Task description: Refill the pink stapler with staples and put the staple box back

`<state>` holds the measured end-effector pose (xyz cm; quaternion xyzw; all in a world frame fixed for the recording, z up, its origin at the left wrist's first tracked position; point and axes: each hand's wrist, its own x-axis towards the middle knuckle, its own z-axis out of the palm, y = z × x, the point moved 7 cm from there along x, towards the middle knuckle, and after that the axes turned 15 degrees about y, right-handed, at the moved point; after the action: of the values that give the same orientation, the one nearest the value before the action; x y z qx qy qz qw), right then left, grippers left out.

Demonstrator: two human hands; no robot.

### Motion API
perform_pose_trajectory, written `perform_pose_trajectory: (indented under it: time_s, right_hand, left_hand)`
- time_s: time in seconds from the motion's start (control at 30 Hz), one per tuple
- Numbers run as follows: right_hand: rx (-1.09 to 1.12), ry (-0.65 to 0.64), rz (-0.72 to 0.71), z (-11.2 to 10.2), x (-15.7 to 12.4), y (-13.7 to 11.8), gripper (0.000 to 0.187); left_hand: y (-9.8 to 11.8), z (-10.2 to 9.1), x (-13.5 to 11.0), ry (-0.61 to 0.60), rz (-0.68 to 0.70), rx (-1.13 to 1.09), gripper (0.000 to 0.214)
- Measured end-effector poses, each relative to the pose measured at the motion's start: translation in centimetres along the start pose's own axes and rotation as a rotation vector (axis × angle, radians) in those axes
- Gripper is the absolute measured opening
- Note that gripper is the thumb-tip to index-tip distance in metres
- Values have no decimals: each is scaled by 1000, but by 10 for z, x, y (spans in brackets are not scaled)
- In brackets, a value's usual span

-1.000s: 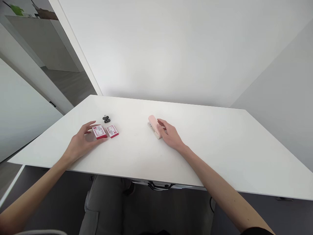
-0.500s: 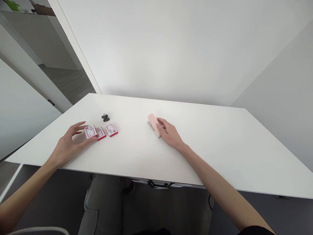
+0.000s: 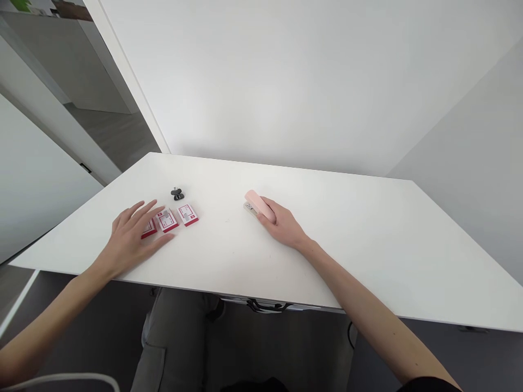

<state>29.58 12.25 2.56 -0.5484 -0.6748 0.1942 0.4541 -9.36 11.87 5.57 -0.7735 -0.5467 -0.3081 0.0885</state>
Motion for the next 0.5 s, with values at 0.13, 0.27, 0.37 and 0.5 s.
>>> perform_pose_trajectory:
  time_s: [0.13,0.27,0.37,0.5]
  right_hand:
    - [-3,5,-14,0,0,0,52]
    - [-9,11,-17,0,1,2,52]
    - [-8,3,-23,0,2,2,52]
    - [2,-2,-8,-1,2,1,51]
  left_hand:
    - [31,15,14,39,154,31,68]
    - [37,30,26,8,189,26,57]
    - [30,33,32,26,127,24,54]
    - [26,27,34,87,37,-8,50]
